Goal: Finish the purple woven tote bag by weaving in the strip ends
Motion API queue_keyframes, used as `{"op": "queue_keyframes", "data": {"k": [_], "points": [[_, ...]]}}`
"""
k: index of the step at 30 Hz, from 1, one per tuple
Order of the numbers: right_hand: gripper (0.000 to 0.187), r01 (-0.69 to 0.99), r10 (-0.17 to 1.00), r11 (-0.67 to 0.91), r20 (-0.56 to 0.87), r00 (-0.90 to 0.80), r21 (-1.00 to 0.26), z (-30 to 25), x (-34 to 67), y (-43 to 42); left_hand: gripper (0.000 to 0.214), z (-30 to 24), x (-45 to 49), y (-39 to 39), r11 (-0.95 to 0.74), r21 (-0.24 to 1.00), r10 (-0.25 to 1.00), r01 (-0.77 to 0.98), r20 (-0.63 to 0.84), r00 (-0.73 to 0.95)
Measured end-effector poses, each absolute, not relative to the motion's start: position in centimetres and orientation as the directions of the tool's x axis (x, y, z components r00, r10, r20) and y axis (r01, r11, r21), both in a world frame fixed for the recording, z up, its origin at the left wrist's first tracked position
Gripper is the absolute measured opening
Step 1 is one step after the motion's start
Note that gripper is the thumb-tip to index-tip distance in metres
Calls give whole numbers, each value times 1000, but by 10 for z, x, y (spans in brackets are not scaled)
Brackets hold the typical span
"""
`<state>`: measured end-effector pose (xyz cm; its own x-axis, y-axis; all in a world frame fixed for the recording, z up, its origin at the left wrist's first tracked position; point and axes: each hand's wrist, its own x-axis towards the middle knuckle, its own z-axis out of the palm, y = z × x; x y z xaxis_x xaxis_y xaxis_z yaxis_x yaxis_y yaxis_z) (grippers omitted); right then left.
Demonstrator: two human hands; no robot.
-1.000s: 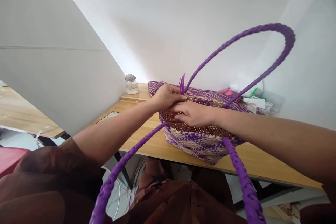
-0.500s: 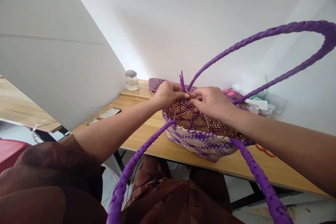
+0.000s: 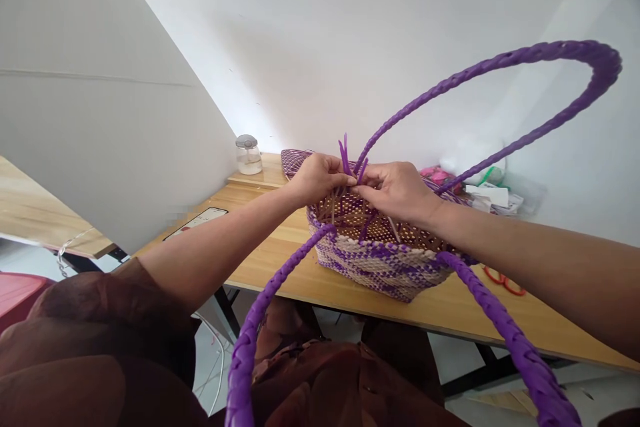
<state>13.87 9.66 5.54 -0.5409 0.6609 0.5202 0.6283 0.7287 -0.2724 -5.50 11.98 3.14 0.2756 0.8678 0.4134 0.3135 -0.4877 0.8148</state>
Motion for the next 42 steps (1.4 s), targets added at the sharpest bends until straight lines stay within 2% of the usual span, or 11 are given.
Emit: {"op": "queue_keyframes", "data": {"k": [5,11,14,16,19,21,23,29,34,39,42], "points": [[16,546,669,741,502,-549,-391,56,144,95,22,31,-54,120,-507,831,833,228,406,376],[29,298,713,657,443,-543,-692,62,147,99,21,31,-55,118,-477,845,849,241,372,374],[30,306,737,617,395,-549,-725,67,147,97,22,32,-55,118,-486,842,842,234,380,383],[25,428,739,638,353,-573,-640,66,147,95,22,31,-55,118,-476,843,850,250,369,375],[14,645,719,694,279,-636,-318,62,145,91,24,31,-56,119,-451,839,874,304,347,338],[11,685,693,718,206,-690,-123,58,143,89,26,31,-56,119,-454,824,880,339,354,318],[16,662,658,750,125,-742,-19,56,141,87,26,31,-56,119,-459,813,881,358,364,301],[34,614,617,778,28,-787,131,48,138,82,25,29,-57,121,-454,809,888,374,373,270],[50,580,578,805,51,-814,124,44,132,87,24,28,-55,121,-469,801,881,372,390,270],[33,576,563,796,122,-818,189,48,119,92,22,27,-52,123,-488,782,872,388,426,240],[22,595,574,793,166,-802,130,52,118,89,23,27,-53,123,-497,764,868,412,437,236]]}}
